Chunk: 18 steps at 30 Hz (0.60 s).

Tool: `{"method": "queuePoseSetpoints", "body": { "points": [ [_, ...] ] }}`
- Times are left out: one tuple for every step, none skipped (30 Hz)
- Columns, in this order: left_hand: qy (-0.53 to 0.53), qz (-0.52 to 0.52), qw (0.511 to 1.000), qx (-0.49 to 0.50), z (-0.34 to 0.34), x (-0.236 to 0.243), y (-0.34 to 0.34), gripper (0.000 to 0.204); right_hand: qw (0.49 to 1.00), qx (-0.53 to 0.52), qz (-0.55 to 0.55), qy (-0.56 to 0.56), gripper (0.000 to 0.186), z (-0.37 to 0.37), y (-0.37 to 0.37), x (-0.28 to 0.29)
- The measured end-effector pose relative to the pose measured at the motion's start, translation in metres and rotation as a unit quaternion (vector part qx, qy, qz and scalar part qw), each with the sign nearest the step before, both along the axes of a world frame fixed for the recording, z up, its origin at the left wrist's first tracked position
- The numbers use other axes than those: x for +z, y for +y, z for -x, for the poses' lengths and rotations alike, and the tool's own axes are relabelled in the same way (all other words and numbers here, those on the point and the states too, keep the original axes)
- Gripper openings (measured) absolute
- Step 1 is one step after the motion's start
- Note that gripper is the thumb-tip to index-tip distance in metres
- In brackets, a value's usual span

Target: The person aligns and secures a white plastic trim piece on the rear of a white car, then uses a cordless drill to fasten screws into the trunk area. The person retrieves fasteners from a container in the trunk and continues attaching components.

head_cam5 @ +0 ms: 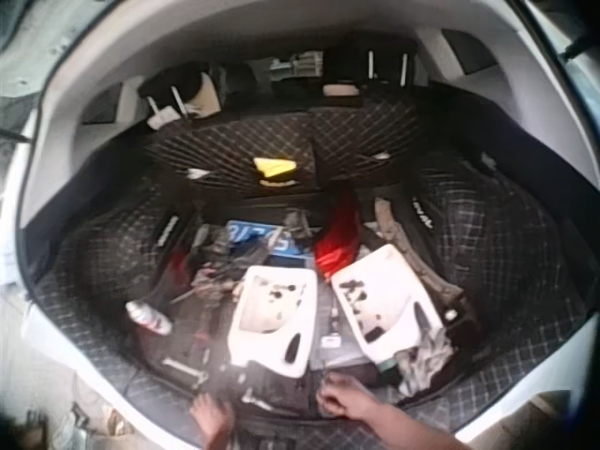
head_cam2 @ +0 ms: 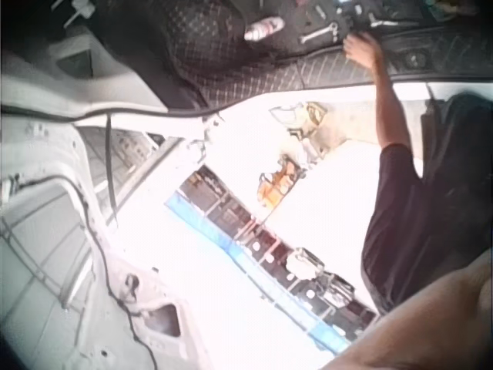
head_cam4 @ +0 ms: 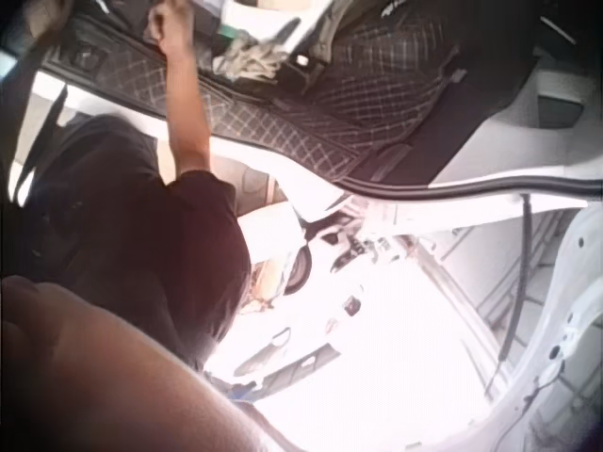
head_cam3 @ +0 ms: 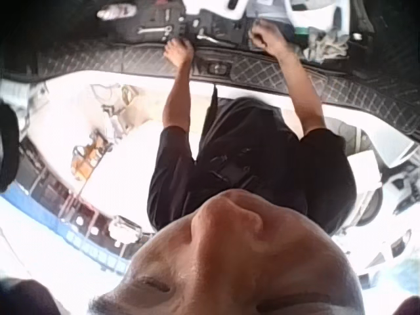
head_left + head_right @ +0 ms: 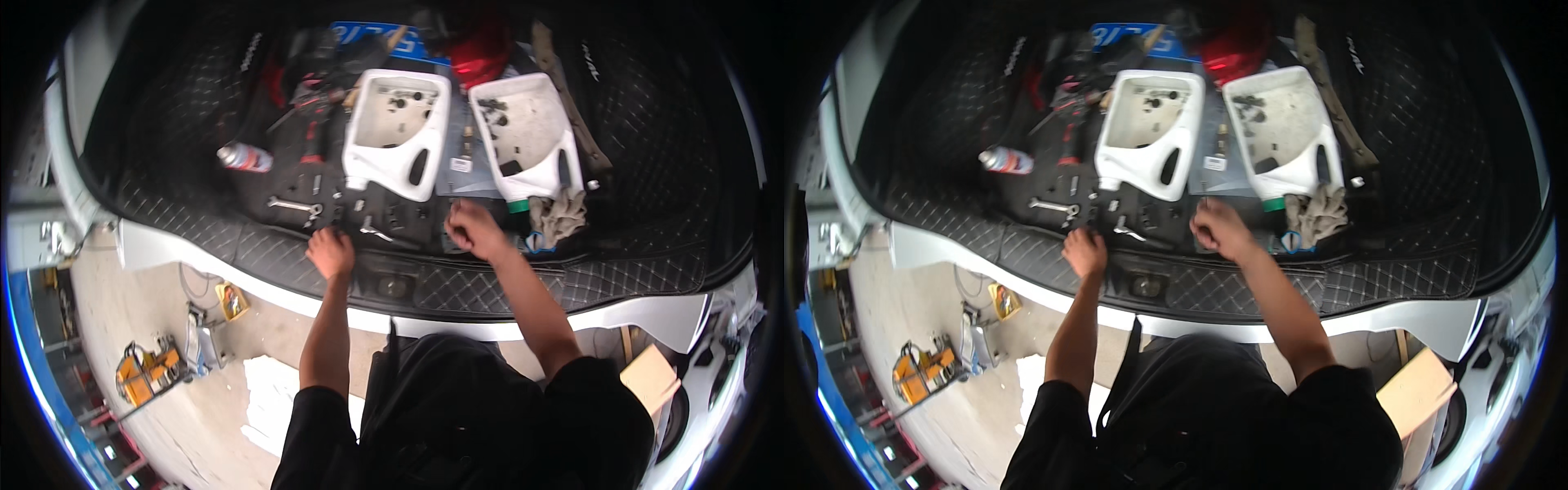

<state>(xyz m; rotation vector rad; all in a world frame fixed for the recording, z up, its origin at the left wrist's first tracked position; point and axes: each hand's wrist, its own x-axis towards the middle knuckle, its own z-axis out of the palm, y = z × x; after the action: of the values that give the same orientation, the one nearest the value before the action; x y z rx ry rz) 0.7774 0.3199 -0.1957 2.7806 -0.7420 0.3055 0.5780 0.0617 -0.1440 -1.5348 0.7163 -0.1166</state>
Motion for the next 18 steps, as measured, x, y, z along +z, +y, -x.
{"method": "queuePoseSetpoints", "body": {
  "points": [
    [0.005,0.046,0.999,-0.019,0.002,-0.003,0.001,0.022,0.999,0.032,0.03,0.014,0.018,0.002,0.025,-0.001],
    [0.058,0.112,0.991,-0.044,0.013,0.0,-0.002,0.024,0.996,0.064,0.06,0.027,0.019,0.004,0.046,-0.002],
    [0.111,0.18,0.975,-0.068,0.023,0.004,-0.005,0.026,0.99,0.096,0.093,0.04,0.019,0.004,0.063,0.0],
    [0.302,0.277,0.911,-0.053,0.051,0.019,-0.008,0.027,0.982,0.125,0.133,0.037,0.02,0.005,0.08,0.005],
    [0.456,0.362,0.813,0.008,0.08,0.036,-0.01,0.028,0.972,0.157,0.173,0.038,0.021,0.006,0.098,0.012],
    [0.617,0.455,0.642,0.029,0.098,0.043,-0.008,0.029,0.961,0.178,0.21,0.03,0.024,0.005,0.113,0.02],
    [0.731,0.503,0.45,0.101,0.116,0.05,-0.006,0.03,0.949,0.195,0.248,0.02,0.029,0.004,0.128,0.027],
    [0.751,0.538,0.368,0.102,0.126,0.046,-0.001,0.031,0.938,0.206,0.278,-0.003,0.033,0.005,0.142,0.033],
    [0.764,0.569,0.283,0.11,0.138,0.043,0.008,0.033,0.928,0.232,0.291,-0.012,0.04,0.006,0.155,0.035],
    [0.765,0.587,0.247,0.102,0.143,0.037,0.018,0.03,0.932,0.224,0.284,-0.035,0.041,0.006,0.167,0.04],
    [0.759,0.596,0.246,0.093,0.144,0.03,0.031,0.028,0.937,0.222,0.266,-0.052,0.039,0.005,0.178,0.046],
    [0.75,0.605,0.252,0.09,0.143,0.025,0.045,0.026,0.94,0.222,0.249,-0.068,0.038,0.003,0.186,0.052],
    [0.74,0.609,0.27,0.09,0.143,0.021,0.06,0.024,0.946,0.212,0.239,-0.062,0.035,0.001,0.191,0.055],
    [0.728,0.619,0.277,0.098,0.142,0.018,0.079,0.022,0.951,0.203,0.227,-0.058,0.033,-0.003,0.2,0.056],
    [0.713,0.622,0.301,0.118,0.14,0.017,0.101,0.021,0.956,0.197,0.212,-0.055,0.031,-0.008,0.21,0.057],
    [0.7,0.624,0.32,0.136,0.141,0.016,0.122,0.023,0.951,0.201,0.224,-0.064,0.029,-0.01,0.214,0.048],
    [0.684,0.629,0.336,0.156,0.143,0.016,0.145,0.026,0.947,0.206,0.235,-0.074,0.026,-0.011,0.22,0.04],
    [0.665,0.636,0.351,0.174,0.146,0.019,0.168,0.025,0.944,0.23,0.228,-0.059,0.024,-0.015,0.226,0.036]
  ]
}}
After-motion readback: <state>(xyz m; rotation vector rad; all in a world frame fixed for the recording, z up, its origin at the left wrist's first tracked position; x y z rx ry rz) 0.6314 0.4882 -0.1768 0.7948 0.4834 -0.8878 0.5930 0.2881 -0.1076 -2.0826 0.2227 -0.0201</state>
